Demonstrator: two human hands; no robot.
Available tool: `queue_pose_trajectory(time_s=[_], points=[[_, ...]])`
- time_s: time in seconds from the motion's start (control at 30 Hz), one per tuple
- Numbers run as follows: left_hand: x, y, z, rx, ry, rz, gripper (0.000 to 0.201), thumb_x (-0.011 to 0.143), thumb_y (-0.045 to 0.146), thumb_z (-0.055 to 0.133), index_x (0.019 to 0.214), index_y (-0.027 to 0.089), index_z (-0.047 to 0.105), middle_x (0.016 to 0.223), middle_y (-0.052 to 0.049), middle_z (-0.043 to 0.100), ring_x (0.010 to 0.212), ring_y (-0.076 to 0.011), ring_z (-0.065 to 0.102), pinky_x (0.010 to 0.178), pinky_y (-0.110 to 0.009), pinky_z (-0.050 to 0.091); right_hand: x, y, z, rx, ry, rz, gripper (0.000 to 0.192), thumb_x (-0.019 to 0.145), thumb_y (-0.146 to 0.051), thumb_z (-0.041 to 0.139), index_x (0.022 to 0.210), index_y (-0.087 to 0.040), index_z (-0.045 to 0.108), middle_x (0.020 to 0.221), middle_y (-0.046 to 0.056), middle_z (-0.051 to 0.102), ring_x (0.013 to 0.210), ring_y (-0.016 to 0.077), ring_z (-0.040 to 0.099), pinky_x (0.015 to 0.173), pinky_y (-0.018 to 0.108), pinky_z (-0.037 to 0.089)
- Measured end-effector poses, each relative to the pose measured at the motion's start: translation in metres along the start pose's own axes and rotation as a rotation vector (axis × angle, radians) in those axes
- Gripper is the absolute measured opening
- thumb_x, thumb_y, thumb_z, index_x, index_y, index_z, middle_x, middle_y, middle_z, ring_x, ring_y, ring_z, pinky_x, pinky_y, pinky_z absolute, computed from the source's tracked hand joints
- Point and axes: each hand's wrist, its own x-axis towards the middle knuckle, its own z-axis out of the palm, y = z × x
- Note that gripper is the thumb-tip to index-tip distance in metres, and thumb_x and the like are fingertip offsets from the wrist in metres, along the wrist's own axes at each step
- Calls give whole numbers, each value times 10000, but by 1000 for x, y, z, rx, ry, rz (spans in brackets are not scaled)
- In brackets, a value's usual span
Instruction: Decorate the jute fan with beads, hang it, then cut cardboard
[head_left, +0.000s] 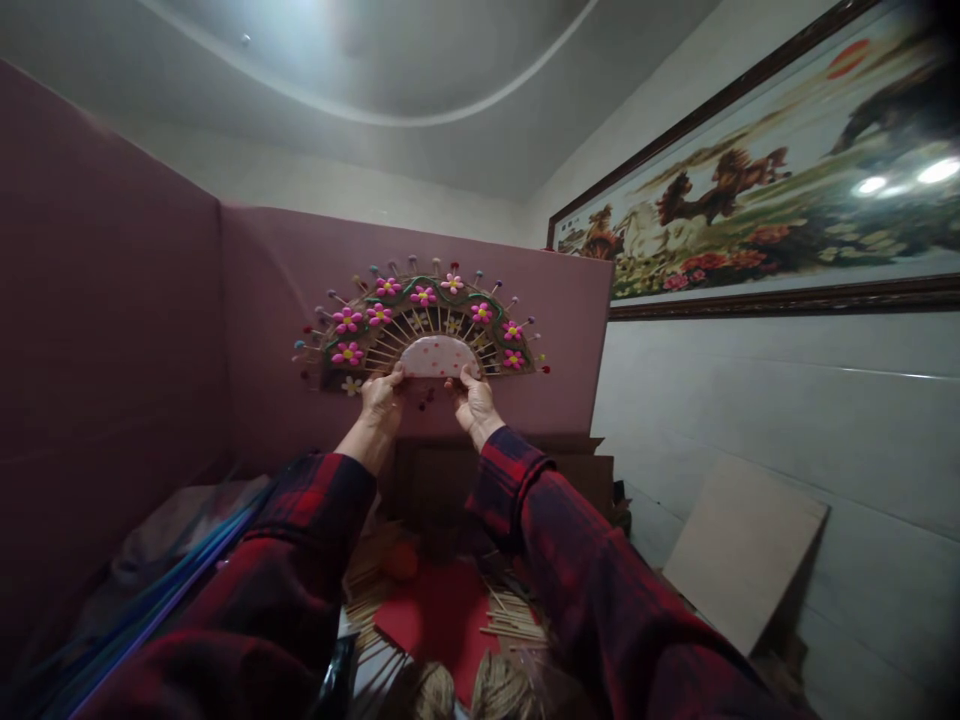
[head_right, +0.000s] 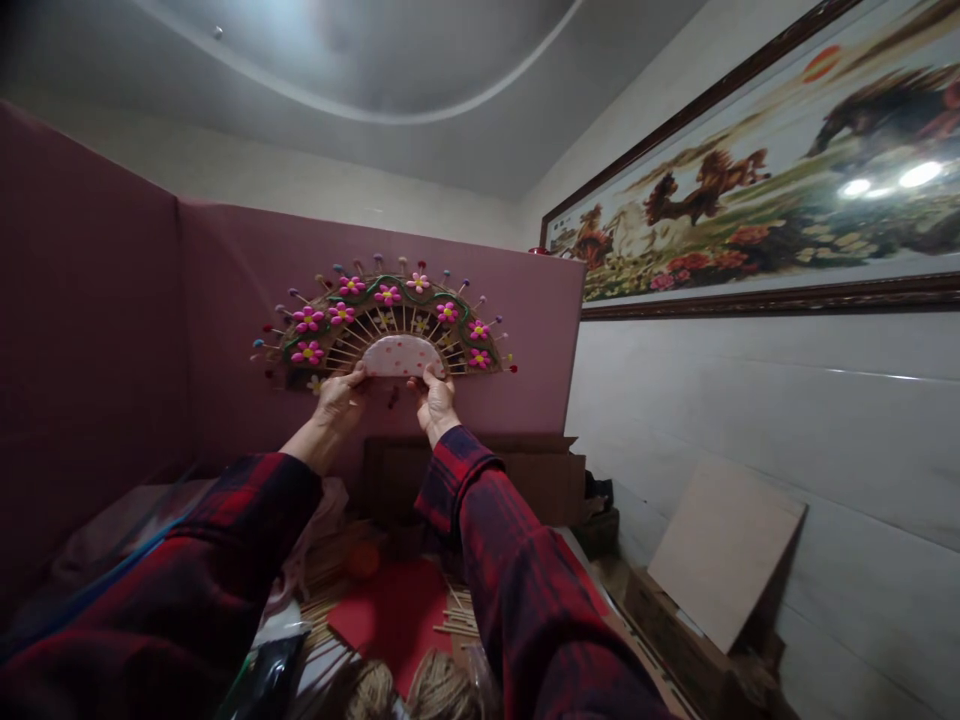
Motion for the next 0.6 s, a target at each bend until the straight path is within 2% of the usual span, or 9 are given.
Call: queue_pose_trajectory(time_s=[0.13, 0.23, 0.4, 0.6], points=[[3, 0, -1, 33, 16, -26, 30, 802, 83, 589, 781, 100, 602, 685, 13, 597, 559, -80, 548, 545, -220, 472, 3, -1, 1, 10, 14, -9, 186, 773, -22, 556, 866, -182, 567, 605, -85, 631, 517, 70, 587, 552, 204, 537], [7, -1, -5, 60, 46, -33, 130, 873, 228, 555, 920, 113, 595, 811, -10, 609, 633, -95, 571, 560, -240, 497, 2, 3, 1, 25, 21, 3, 278, 745, 57, 456, 862, -164, 580, 616, -67, 647, 564, 81, 603, 626, 237, 556], [11, 1, -10, 81, 91, -10, 197, 880, 261, 547, 1015, 123, 582, 916, -37, 613, 709, -117, 594, 601, -267, 520, 1, 9, 2, 45, 20, 37, 274, 717, 74, 432, 788, -143, 582, 566, -53, 633, 579, 96, 606, 682, 267, 563], [12, 5, -11, 102, 91, 20, 200, 877, 256, 551, 1025, 124, 581, 934, -41, 613, 724, -122, 596, 611, -274, 522, -1, 4, 4, 41, -46, 50, 191, 828, -43, 447, 716, -152, 557, 548, -31, 620, 564, 102, 596, 732, 303, 568]])
